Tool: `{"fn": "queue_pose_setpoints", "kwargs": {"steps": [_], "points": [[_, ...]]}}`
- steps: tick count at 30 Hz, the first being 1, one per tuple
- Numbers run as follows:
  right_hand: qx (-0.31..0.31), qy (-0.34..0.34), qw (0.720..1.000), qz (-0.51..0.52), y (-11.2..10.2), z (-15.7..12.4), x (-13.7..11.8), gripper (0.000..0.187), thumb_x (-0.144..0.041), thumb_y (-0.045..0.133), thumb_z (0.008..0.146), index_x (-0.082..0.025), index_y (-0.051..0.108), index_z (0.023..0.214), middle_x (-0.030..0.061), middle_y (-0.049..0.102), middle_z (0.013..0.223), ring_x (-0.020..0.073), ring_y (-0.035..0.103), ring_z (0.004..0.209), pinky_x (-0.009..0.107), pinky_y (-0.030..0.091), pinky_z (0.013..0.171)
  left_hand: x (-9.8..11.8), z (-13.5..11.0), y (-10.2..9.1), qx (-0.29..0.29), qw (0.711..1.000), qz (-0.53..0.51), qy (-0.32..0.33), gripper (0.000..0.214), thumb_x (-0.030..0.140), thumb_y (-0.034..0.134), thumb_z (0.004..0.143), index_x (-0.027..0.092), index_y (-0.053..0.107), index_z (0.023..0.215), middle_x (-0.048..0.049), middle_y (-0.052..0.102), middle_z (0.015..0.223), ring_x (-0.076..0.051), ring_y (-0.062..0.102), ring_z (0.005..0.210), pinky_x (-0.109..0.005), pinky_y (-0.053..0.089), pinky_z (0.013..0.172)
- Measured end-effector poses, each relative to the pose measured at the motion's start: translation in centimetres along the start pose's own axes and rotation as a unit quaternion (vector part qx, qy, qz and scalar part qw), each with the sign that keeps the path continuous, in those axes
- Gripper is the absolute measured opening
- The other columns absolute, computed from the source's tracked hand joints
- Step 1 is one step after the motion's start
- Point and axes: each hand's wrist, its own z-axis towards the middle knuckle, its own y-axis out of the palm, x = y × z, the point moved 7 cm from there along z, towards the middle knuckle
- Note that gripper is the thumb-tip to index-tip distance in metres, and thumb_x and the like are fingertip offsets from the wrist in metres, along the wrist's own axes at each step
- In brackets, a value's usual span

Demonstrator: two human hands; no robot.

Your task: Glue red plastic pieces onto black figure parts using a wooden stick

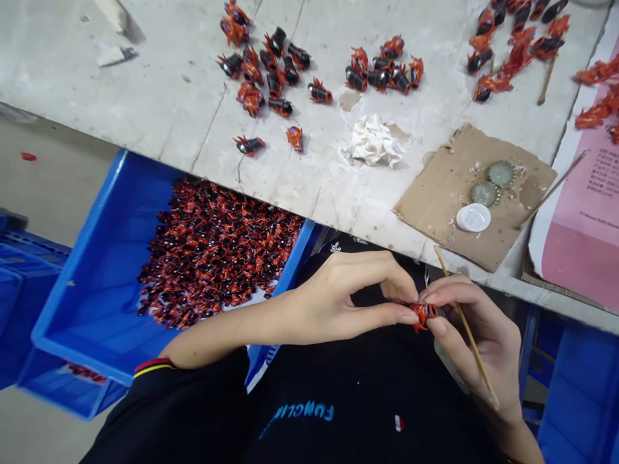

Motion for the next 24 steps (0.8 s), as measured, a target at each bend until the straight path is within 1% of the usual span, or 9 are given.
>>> {"fn": "queue_pose_setpoints", "kwargs": {"steps": [4,9,11,13,15,17,19,22,24], "points": [[0.012,0.031,0.999,-0.016,0.6,-0.7,0.6,0.010,-0.016,0.063,0.089,-0.023,0.061,0.096,0.0004,0.061,0.085,0.0116,0.061,0.079,0.021,0.052,0.067,-1.2,-0.8,0.9,-0.003,0.999,-0.030,-0.045,0.019,0.014,0.081,0.071,0.010,0.067,0.083,-0.0020,0.067,0.076,-0.010,0.063,0.070,-0.017,0.053,0.068],[0.007,-0.061,0.990,-0.124,0.3,-0.9,-0.1,0.014,-0.020,0.059,0.092,-0.024,0.061,0.105,0.0024,0.064,0.092,0.0154,0.062,0.086,0.027,0.053,0.076,-1.6,-0.6,0.8,0.011,0.999,-0.024,-0.030,0.014,0.013,0.079,0.074,0.012,0.068,0.084,-0.0016,0.066,0.077,-0.011,0.063,0.071,-0.018,0.054,0.068],[0.043,-0.125,0.965,-0.228,-1.4,-0.7,-0.6,0.022,-0.018,0.054,0.094,-0.022,0.060,0.115,0.0058,0.064,0.100,0.0188,0.062,0.094,0.031,0.053,0.082,-1.7,-0.6,0.3,0.032,0.999,-0.014,-0.012,0.014,0.012,0.077,0.076,0.012,0.069,0.087,-0.0023,0.067,0.078,-0.011,0.064,0.072,-0.019,0.054,0.069],[0.095,-0.169,0.913,-0.359,-3.8,-0.1,-0.9,0.033,-0.013,0.052,0.093,-0.021,0.058,0.125,0.0095,0.063,0.107,0.0229,0.061,0.103,0.036,0.051,0.088,-1.7,-0.5,-0.4,0.059,0.998,-0.004,0.008,0.013,0.010,0.076,0.077,0.013,0.069,0.089,-0.0029,0.068,0.080,-0.011,0.065,0.073,-0.019,0.055,0.070],[0.109,-0.151,0.876,-0.445,-6.5,1.4,-0.2,0.041,-0.010,0.049,0.093,-0.022,0.054,0.132,0.0126,0.061,0.114,0.0271,0.057,0.112,0.041,0.048,0.094,-1.7,-0.4,-0.9,0.082,0.996,0.012,0.022,0.014,0.010,0.075,0.078,0.013,0.069,0.090,-0.0034,0.069,0.082,-0.011,0.065,0.074,-0.019,0.056,0.071],[0.098,-0.123,0.866,-0.475,-8.8,3.2,0.8,0.045,-0.009,0.044,0.094,-0.025,0.050,0.136,0.0129,0.059,0.120,0.0290,0.054,0.118,0.047,0.046,0.100,-1.6,-0.2,-1.2,0.095,0.995,0.031,0.031,0.015,0.011,0.076,0.078,0.014,0.070,0.092,-0.0040,0.070,0.084,-0.012,0.066,0.076,-0.020,0.056,0.072],[0.075,-0.102,0.861,-0.492,-10.0,4.7,1.4,0.052,-0.006,0.037,0.095,-0.029,0.046,0.140,0.0115,0.055,0.132,0.0302,0.049,0.127,0.053,0.040,0.107,-1.5,0.1,-1.3,0.105,0.993,0.044,0.035,0.015,0.012,0.075,0.078,0.014,0.070,0.092,-0.0046,0.070,0.085,-0.012,0.066,0.076,-0.021,0.057,0.073],[0.071,-0.082,0.849,-0.516,-9.1,5.0,0.9,0.059,-0.001,0.035,0.093,-0.029,0.041,0.144,0.0110,0.041,0.148,0.0331,0.035,0.140,0.059,0.031,0.113,-1.4,0.4,-1.4,0.120,0.991,0.051,0.040,0.015,0.012,0.075,0.079,0.013,0.069,0.092,-0.0047,0.070,0.085,-0.012,0.066,0.077,-0.020,0.057,0.074],[0.093,-0.103,0.868,-0.477,-7.2,3.9,-0.6,0.060,-0.001,0.045,0.091,-0.028,0.041,0.145,0.0121,0.045,0.143,0.0307,0.040,0.137,0.053,0.036,0.112,-1.2,0.4,-1.2,0.120,0.990,0.058,0.045,0.016,0.012,0.076,0.078,0.012,0.069,0.092,-0.0043,0.070,0.084,-0.011,0.066,0.075,-0.019,0.056,0.074]]}}
